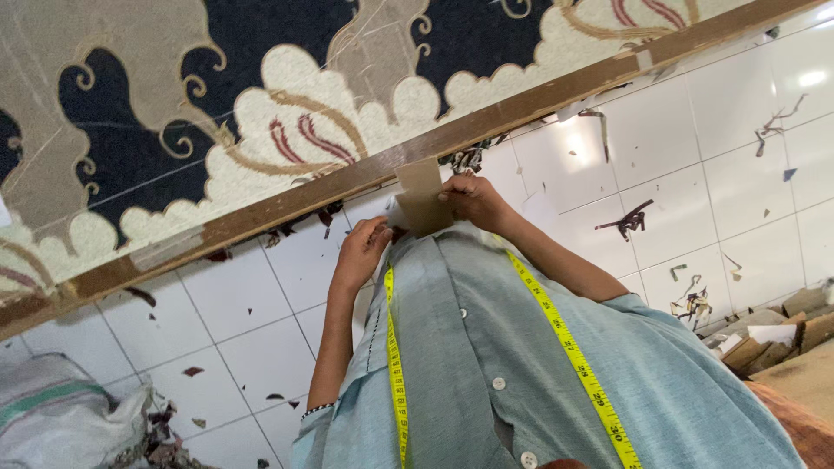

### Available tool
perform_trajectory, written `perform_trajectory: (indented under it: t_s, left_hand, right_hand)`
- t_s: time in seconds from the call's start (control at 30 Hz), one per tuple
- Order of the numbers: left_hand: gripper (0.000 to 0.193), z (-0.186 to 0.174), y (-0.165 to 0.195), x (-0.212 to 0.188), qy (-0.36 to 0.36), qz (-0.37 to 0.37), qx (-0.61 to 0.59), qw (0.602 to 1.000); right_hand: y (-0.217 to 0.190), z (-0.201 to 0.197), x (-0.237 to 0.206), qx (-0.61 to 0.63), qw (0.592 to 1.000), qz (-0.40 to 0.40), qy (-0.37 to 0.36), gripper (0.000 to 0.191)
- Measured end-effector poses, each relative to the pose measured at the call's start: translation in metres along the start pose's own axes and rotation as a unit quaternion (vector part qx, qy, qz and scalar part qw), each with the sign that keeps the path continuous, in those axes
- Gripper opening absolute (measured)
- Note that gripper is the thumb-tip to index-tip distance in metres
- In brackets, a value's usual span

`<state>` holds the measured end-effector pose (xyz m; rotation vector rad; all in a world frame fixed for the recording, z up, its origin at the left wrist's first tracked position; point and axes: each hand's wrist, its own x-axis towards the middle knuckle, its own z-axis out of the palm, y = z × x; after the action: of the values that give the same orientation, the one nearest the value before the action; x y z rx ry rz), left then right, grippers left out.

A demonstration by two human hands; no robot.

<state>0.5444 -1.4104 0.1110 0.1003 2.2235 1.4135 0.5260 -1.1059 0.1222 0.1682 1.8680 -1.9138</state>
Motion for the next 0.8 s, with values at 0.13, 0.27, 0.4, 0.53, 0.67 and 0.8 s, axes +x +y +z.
perform_trajectory:
  t_s: [0.13, 0.27, 0.4, 0.53, 0.67, 0.8]
  left_hand:
    - [0.027, 0.030, 0.089, 0.041, 0.002, 0.099, 0.077, 0.992]
    - [0.024, 0.073, 0.146, 0.067, -0.005, 0.067, -0.006, 0.998]
    - [0.024, 0.105, 0.178, 0.104, -0.004, 0.136, 0.000, 0.991]
    - [0.021, 0.128, 0.197, 0.132, 0.013, 0.148, 0.003, 0.989]
    - [0.023, 0.150, 0.209, 0.157, 0.012, 0.161, -0.072, 0.984]
    - [0.021, 0.171, 0.212, 0.174, 0.007, 0.103, -0.057, 0.993]
  right_hand:
    - [-0.019, -0.038, -0.007, -0.026, 0.997, -0.074, -0.016, 0.013]
    - [-0.038, -0.088, -0.005, -0.020, 0.986, -0.165, -0.012, 0.017]
    - [-0.044, -0.136, -0.004, -0.051, 0.984, -0.163, 0.046, 0.022]
    - [-0.034, -0.176, -0.013, -0.006, 0.991, -0.074, 0.116, 0.030]
    - [-0.016, -0.220, -0.031, -0.018, 0.983, -0.032, 0.181, 0.039]
    - [0.001, -0.252, -0.058, -0.023, 0.979, 0.004, 0.203, 0.037]
